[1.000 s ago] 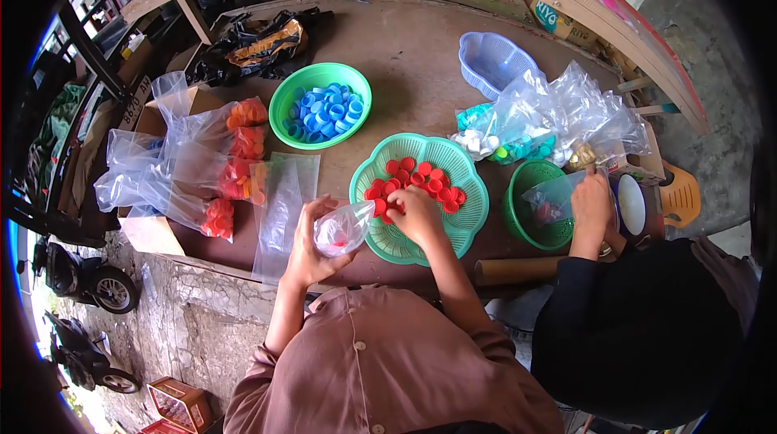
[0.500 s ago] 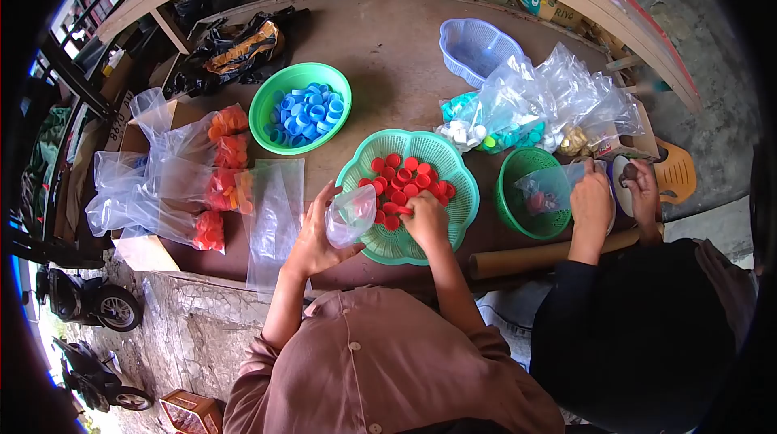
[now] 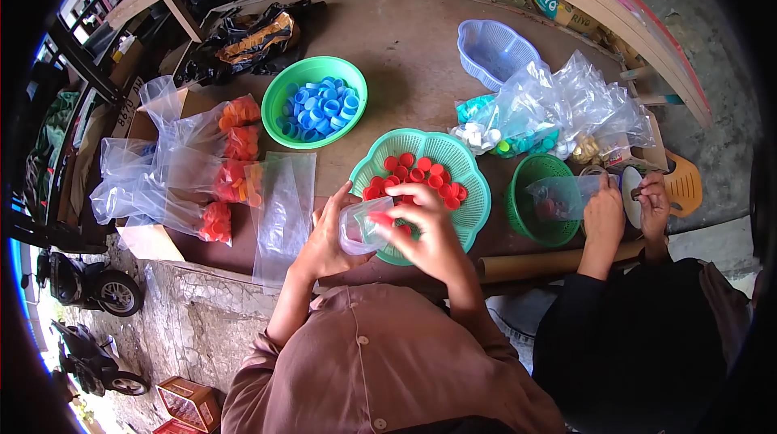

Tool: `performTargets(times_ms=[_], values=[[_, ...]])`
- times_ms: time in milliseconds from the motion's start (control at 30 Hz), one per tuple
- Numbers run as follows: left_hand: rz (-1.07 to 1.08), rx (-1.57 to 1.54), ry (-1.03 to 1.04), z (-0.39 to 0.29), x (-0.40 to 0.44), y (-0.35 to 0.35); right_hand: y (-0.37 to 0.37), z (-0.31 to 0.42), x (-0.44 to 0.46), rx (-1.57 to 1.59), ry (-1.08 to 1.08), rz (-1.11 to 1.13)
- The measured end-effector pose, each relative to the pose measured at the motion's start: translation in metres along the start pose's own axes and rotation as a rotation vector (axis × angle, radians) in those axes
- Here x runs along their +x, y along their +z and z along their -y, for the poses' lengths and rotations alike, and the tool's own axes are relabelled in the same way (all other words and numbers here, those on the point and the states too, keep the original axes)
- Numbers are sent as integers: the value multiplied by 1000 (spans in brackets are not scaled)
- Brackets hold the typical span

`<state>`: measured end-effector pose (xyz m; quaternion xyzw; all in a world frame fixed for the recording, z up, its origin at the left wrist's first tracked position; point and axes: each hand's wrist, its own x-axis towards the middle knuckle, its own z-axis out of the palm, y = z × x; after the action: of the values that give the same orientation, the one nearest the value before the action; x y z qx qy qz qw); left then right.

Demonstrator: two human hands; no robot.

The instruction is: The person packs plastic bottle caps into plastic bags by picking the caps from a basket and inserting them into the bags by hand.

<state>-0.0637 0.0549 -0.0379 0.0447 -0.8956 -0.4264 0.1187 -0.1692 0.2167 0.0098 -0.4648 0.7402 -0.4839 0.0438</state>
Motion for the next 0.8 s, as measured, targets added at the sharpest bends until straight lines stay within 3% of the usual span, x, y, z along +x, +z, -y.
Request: performTargets(times_ms=[67, 100, 200, 267, 467, 533, 667, 733, 767, 800], values=[[-17, 5, 8, 1, -2, 2, 8, 5, -2, -97, -82, 76], [-35, 14, 19, 2, -3, 3, 5, 3, -1, 6, -43, 149], [-101, -107, 30, 11, -8, 6, 2, -25, 3, 107, 49, -126], [-120, -167, 20, 14, -12, 5, 9, -65, -8, -130, 272, -154], [-92, -85, -27, 7, -14, 3, 57, -115, -47, -602, 411, 269], [-72, -61, -8, 3, -14, 2, 65, -124, -56, -608, 434, 294], [-56, -7, -1, 1, -11, 4, 50, -113, -53, -436, 387, 175], [-55, -3, -1, 1, -9, 3, 28, -88, -33, 11, 448, -63], [-50, -3, -3, 1, -9, 5, 19, -73, -23, 29, 246, -219], [-43, -6, 2, 2, -8, 7, 10, -57, -16, 96, 220, -290]])
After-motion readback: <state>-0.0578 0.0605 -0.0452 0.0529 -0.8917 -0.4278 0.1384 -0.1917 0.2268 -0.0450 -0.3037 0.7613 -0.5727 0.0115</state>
